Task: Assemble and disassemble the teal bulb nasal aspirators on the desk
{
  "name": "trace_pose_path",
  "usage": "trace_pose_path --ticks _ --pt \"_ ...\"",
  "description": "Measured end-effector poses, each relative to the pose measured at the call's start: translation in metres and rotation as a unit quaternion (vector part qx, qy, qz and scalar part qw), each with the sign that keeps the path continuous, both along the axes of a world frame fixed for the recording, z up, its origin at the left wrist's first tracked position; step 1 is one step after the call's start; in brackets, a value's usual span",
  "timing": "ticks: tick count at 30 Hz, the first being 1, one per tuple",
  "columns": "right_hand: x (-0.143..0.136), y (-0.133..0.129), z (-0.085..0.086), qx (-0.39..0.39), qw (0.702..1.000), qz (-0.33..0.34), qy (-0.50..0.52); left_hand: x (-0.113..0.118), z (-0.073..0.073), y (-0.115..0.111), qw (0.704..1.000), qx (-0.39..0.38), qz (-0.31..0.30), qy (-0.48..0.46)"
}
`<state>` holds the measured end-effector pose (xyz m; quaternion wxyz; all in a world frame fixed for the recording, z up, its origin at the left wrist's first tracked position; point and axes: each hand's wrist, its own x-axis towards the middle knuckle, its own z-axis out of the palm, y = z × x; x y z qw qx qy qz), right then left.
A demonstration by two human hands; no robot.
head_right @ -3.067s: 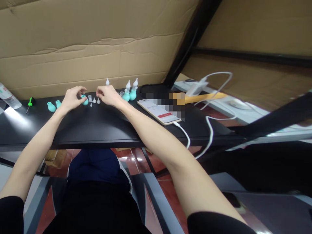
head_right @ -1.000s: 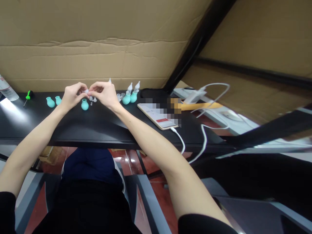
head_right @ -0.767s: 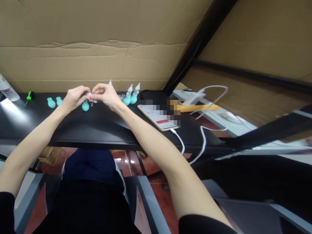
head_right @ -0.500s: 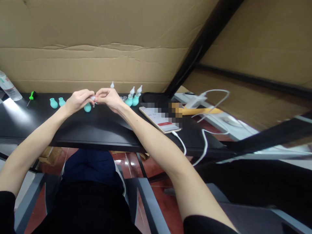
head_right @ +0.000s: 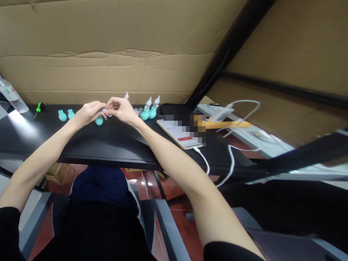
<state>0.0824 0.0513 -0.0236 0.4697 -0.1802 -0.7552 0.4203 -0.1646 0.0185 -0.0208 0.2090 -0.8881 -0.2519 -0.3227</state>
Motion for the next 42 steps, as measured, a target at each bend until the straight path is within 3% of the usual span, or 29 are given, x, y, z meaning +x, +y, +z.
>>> trace_pose_path --ticks 11,17,24,30,35,42 --pt "-0.01 -0.007 -0.003 -0.072 0.993 0.074 0.058 0.0 0.011 -0.001 0.995 -0.046 0.013 -0.091" --pt "-0.011 0.008 -0.007 -0.124 0.989 0.001 0.082 -0.005 0.02 0.0 0.973 -0.037 0.102 -0.203" --pt "0.002 0.032 -0.019 -0.169 0.978 -0.095 0.078 -0.019 0.017 0.013 0.973 -0.03 0.186 -0.134" --pt "-0.001 0.044 -0.032 -0.141 0.983 -0.097 0.063 -0.024 0.012 0.02 0.972 -0.051 0.207 -0.101" --pt "-0.005 0.049 -0.033 -0.114 0.983 -0.12 0.081 -0.011 0.005 0.039 0.974 -0.139 0.143 -0.111" --pt "0.002 0.049 -0.032 -0.101 0.986 -0.11 0.072 -0.008 0.001 0.067 0.937 -0.286 0.146 -0.136"
